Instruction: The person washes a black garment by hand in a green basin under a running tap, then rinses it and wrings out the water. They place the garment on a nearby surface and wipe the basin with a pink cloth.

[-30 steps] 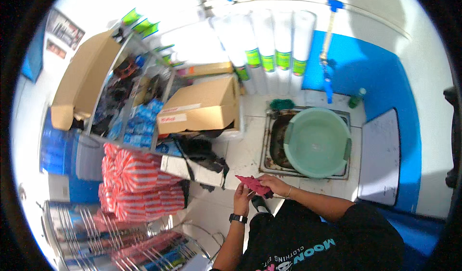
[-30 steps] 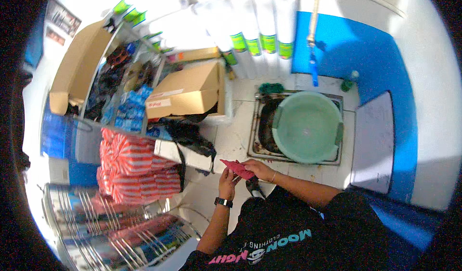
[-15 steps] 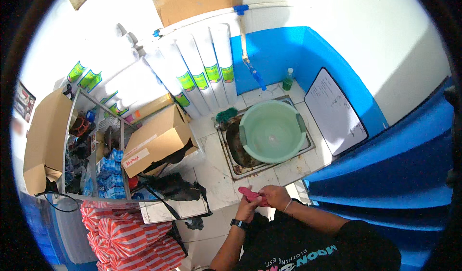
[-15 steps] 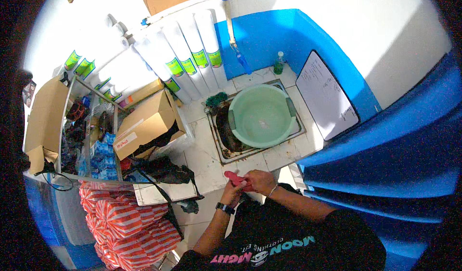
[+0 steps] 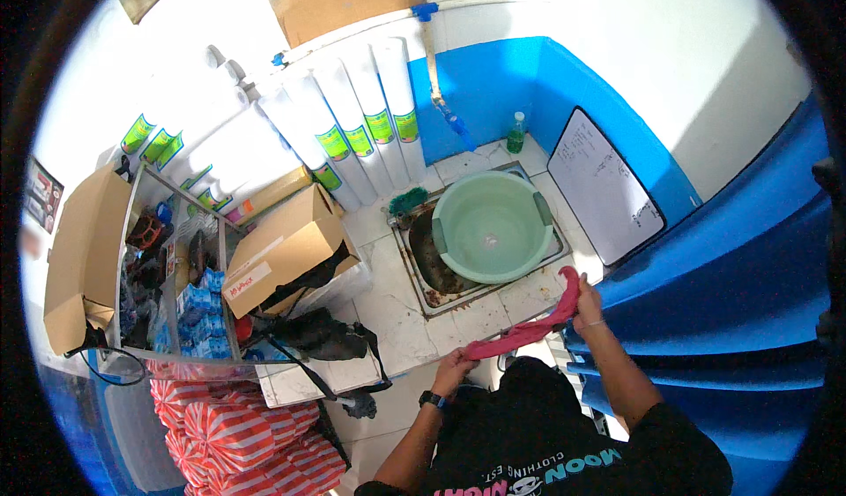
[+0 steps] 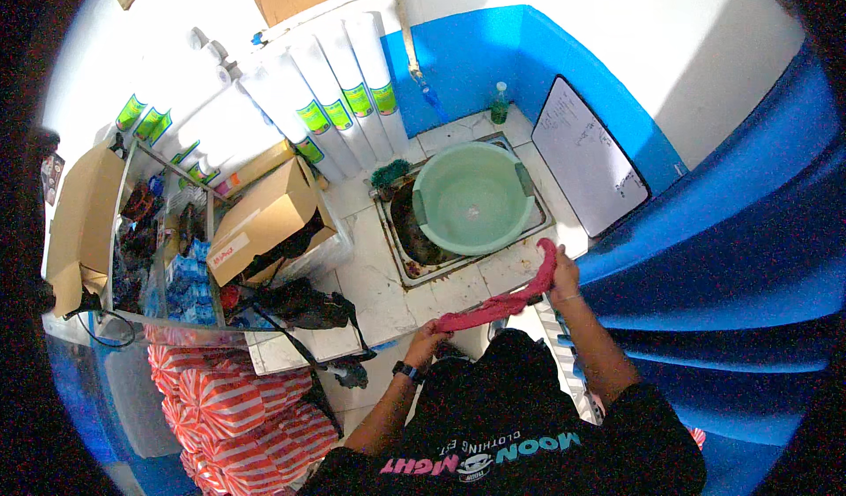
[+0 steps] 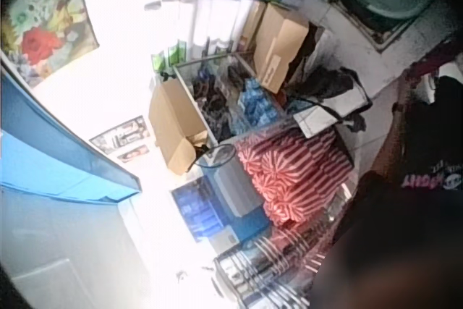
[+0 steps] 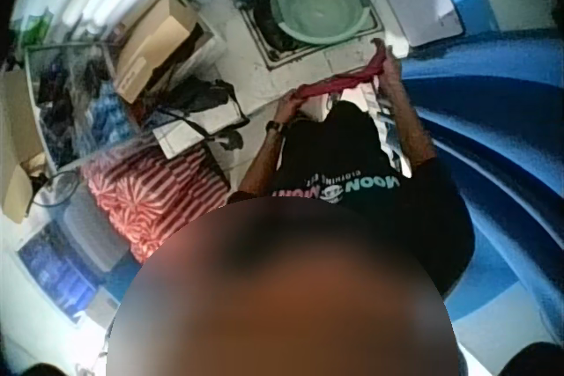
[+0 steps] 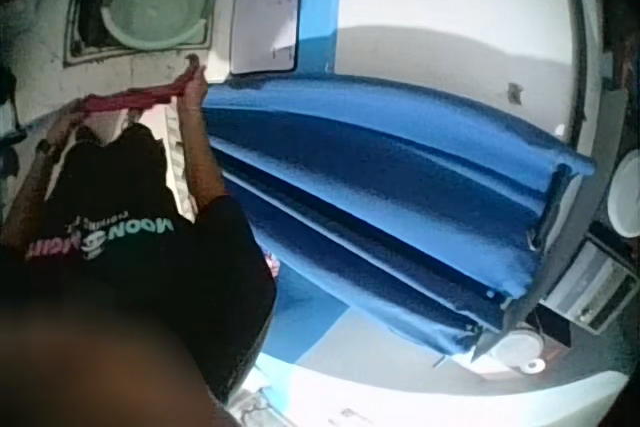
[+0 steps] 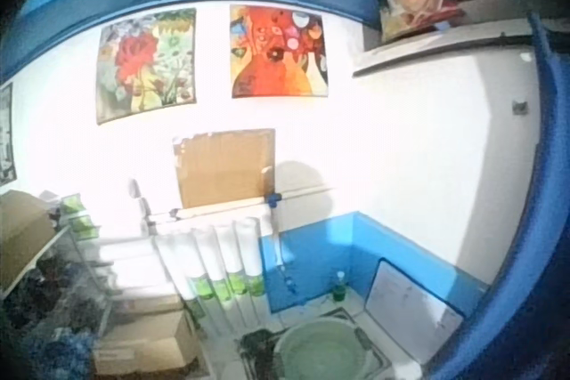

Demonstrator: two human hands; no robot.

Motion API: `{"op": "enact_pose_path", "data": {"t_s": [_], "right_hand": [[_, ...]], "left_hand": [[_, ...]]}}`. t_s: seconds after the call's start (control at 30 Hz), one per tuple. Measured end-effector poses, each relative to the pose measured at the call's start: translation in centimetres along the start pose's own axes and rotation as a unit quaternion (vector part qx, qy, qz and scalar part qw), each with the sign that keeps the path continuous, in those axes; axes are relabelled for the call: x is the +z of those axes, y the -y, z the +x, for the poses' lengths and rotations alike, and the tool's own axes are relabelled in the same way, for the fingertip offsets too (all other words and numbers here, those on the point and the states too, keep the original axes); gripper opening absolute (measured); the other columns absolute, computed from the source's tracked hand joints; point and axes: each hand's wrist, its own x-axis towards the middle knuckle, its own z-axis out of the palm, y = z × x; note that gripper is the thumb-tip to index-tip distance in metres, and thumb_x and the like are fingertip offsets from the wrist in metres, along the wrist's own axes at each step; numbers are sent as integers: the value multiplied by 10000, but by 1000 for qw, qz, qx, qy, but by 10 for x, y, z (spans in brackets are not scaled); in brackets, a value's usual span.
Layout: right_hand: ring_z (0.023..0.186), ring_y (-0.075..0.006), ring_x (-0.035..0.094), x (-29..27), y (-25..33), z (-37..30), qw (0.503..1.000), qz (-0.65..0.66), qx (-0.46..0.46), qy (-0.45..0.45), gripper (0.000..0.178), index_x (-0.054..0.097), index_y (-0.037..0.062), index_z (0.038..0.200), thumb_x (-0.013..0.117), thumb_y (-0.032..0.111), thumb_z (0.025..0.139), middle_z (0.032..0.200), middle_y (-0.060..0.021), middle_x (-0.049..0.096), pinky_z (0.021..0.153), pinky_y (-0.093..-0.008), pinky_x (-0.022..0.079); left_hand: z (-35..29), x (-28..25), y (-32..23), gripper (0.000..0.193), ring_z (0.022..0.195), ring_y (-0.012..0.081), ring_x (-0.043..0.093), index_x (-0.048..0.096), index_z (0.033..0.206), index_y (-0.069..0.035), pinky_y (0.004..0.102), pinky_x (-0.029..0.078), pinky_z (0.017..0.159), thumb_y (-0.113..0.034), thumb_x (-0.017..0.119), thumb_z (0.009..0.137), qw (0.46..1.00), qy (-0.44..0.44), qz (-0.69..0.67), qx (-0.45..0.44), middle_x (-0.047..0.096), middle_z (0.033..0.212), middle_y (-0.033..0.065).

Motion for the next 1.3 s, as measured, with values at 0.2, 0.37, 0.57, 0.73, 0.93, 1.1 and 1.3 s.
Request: {"op": "enact_pose_path", "data": {"t_s": [0.2, 0.37, 0.57, 0.73, 0.93, 1.1, 1.3], "right_hand": [[995, -252, 616, -29, 23, 67, 936, -275, -197, -92, 504, 526, 22, 1303, 639, 354, 940, 1156, -126, 592, 841, -365, 532], [1349, -475, 338, -19, -31, 85, 723, -572, -383, -55, 634, 461, -11, 1378, 645, 363, 900, 1453, -291, 364, 1123, -564, 259], [1441, -487, 129, 24, -98, 46, 592, -729, -324, -116, 773, 391, -12, 1441, 519, 545, 919, 1508, -316, 256, 1165, -590, 128], [1447, -492, 99, 59, -135, 4, 581, -740, -340, -14, 750, 393, -17, 1434, 521, 511, 916, 1517, -323, 225, 1153, -624, 104], [1456, -461, 119, 141, -219, -72, 484, -702, -349, 388, 631, 425, 24, 1419, 562, 358, 901, 1523, -293, 249, 1147, -619, 140], [1431, -446, 210, 231, -249, -33, 402, -571, -491, 520, 564, 456, 21, 1387, 577, 232, 878, 1503, -247, 311, 1152, -572, 209], [1278, -418, 393, 342, -257, 69, 501, -579, -558, 320, 466, 480, -12, 1310, 559, 179, 892, 1352, -256, 415, 1074, -548, 313]], "left_hand": [[19, 33, -16, 509, 830, 103, 581, 531, 1317, -39, 262, 473, 751, -211, 718, 876, 996, 24, 17, -78, 633, 921, 26], [12, 13, -2, 511, 753, 101, 564, 515, 1335, -40, 241, 461, 658, -256, 687, 906, 991, -20, 82, -108, 606, 858, 29], [-49, -43, 27, 423, 709, 94, 557, 560, 1281, -46, 226, 453, 622, -248, 660, 923, 969, -214, -14, -122, 595, 836, 23], [-98, -69, 42, 371, 675, 86, 550, 585, 1242, -48, 212, 437, 590, -222, 652, 922, 924, -349, -90, -126, 586, 791, 0], [-135, -52, 88, 331, 664, 81, 557, 598, 1210, -45, 209, 432, 590, -197, 656, 922, 902, -387, -179, -69, 596, 785, -3], [-161, -37, 111, 348, 700, 90, 573, 590, 1222, -38, 223, 444, 609, -219, 659, 933, 902, -393, -142, -109, 624, 822, 12], [-184, -35, 119, 413, 689, 100, 585, 566, 1247, -25, 230, 470, 606, -267, 671, 929, 888, -428, -104, -128, 602, 805, 14]]}}
